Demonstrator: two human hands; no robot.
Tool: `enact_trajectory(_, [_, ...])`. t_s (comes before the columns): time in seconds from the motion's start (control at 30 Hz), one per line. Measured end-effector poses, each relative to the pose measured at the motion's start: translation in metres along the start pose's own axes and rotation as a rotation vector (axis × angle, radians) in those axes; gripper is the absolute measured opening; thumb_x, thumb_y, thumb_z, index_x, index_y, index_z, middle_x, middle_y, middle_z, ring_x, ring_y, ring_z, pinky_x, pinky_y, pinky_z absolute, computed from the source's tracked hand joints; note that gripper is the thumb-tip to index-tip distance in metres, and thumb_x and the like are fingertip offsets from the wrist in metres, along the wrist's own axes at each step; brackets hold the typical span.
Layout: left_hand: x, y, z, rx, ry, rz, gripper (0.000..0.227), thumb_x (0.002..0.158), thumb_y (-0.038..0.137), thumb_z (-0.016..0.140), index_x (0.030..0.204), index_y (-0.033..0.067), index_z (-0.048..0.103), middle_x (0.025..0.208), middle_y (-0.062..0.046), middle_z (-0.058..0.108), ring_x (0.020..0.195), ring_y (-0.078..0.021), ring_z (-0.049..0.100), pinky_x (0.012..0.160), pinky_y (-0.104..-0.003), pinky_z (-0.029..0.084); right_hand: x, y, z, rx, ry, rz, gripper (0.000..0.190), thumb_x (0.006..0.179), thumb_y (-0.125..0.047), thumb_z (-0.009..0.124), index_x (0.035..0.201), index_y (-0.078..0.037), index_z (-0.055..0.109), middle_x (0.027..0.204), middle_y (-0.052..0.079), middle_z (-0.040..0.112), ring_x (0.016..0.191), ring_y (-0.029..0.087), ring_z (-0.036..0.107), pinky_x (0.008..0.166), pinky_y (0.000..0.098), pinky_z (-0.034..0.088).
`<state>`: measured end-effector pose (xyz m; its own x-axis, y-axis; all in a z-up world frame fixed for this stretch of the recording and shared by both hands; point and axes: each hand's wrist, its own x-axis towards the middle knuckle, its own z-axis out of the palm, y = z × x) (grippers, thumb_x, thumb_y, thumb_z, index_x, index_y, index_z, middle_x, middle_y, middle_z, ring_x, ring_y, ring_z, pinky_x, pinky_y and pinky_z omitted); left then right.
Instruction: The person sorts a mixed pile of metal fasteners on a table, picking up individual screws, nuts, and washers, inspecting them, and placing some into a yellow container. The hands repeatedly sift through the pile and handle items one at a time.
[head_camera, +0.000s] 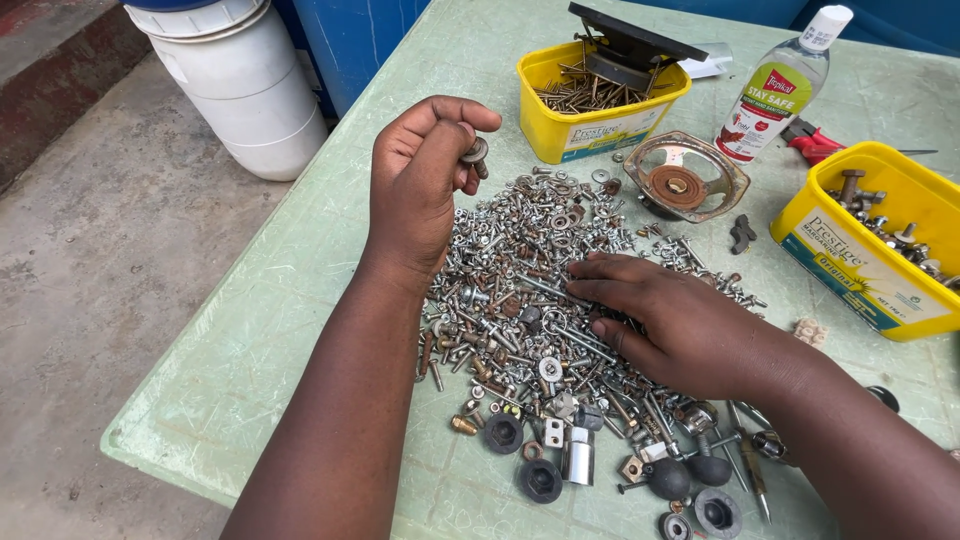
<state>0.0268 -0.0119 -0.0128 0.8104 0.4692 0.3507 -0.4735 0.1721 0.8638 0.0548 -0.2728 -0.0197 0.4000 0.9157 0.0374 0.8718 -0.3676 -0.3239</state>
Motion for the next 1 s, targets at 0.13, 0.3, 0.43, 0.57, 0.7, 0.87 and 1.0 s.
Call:
enact_trajectory(0.13, [-0.001, 0.001, 0.002, -0.004, -0.008, -0.005, 0.023, 0.083, 0.011, 0.053, 0.086, 0.0058, 0.075, 0.065, 0.0, 0.058, 0.056, -0.0069, 0.042, 0.054, -0.024, 0.042, -0.002, -0.005, -0.005, 0.044, 0.024, -0.008, 0.043, 0.098, -0.028, 0.054, 0.136, -0.009, 0.063, 0.146, 0.014, 0.059, 0.136, 0.032, 0.056, 0.109, 0.044, 0.042])
enact_trajectory(0.3, [0.0, -0.001, 0.001, 0.021, 0.007, -0.034, 0.023, 0.082, 0.011, 0.052, 0.086, 0.0065, 0.074, 0.075, -0.002, 0.068, 0.058, -0.0089, 0.048, 0.054, -0.023, 0.042, 0.0, -0.007, -0.01, 0.028, 0.02, -0.03, 0.041, 0.096, -0.033, 0.06, 0.133, -0.017, 0.067, 0.142, 0.008, 0.064, 0.13, 0.029, 0.06, 0.103, 0.0451, 0.046])
enact_trajectory(0.43, [0.0, 0.0, 0.001, 0.02, 0.012, -0.033, 0.024, 0.082, 0.013, 0.052, 0.086, 0.0066, 0.075, 0.068, 0.0, 0.06, 0.057, -0.0067, 0.045, 0.053, -0.022, 0.04, 0.006, -0.002, -0.018, 0.033, 0.101, -0.031, 0.037, 0.097, -0.032, 0.059, 0.128, -0.014, 0.07, 0.129, 0.008, 0.073, 0.117, 0.028, 0.068, 0.097, 0.0437, 0.052])
enact_trajectory(0.57, [-0.001, 0.002, 0.001, 0.059, 0.001, -0.041, 0.025, 0.084, 0.013, 0.052, 0.088, 0.008, 0.076, 0.07, 0.001, 0.06, 0.058, -0.0055, 0.044, 0.053, -0.021, 0.041, 0.01, 0.012, -0.019, -0.033, 0.15, 0.045, 0.032, 0.095, -0.031, 0.062, 0.122, -0.018, 0.073, 0.125, 0.006, 0.074, 0.114, 0.026, 0.069, 0.094, 0.0438, 0.052])
enact_trajectory(0.7, [-0.001, 0.004, 0.001, 0.071, 0.016, -0.047, 0.024, 0.083, 0.012, 0.052, 0.086, 0.0083, 0.076, 0.073, 0.0, 0.065, 0.059, -0.0064, 0.044, 0.053, -0.022, 0.042, 0.012, 0.026, -0.017, -0.07, 0.159, 0.169, 0.034, 0.092, -0.034, 0.066, 0.122, -0.019, 0.074, 0.126, 0.004, 0.075, 0.118, 0.025, 0.068, 0.096, 0.0448, 0.051])
enact_trajectory(0.87, [-0.001, 0.002, 0.001, 0.052, 0.014, -0.033, 0.025, 0.082, 0.014, 0.052, 0.086, 0.0075, 0.076, 0.068, 0.001, 0.06, 0.056, -0.0056, 0.043, 0.052, -0.021, 0.039, 0.009, 0.036, -0.021, -0.11, 0.128, 0.197, 0.037, 0.092, -0.035, 0.065, 0.125, -0.019, 0.072, 0.129, 0.002, 0.074, 0.117, 0.026, 0.068, 0.097, 0.0453, 0.05])
enact_trajectory(1.0, [-0.001, 0.003, 0.002, 0.062, 0.015, -0.038, 0.025, 0.082, 0.013, 0.052, 0.086, 0.0076, 0.076, 0.069, 0.001, 0.062, 0.057, -0.0057, 0.043, 0.053, -0.021, 0.04, 0.004, 0.036, -0.021, -0.084, 0.101, 0.214, 0.038, 0.091, -0.036, 0.065, 0.125, -0.02, 0.072, 0.129, 0.002, 0.074, 0.118, 0.025, 0.068, 0.097, 0.0432, 0.05])
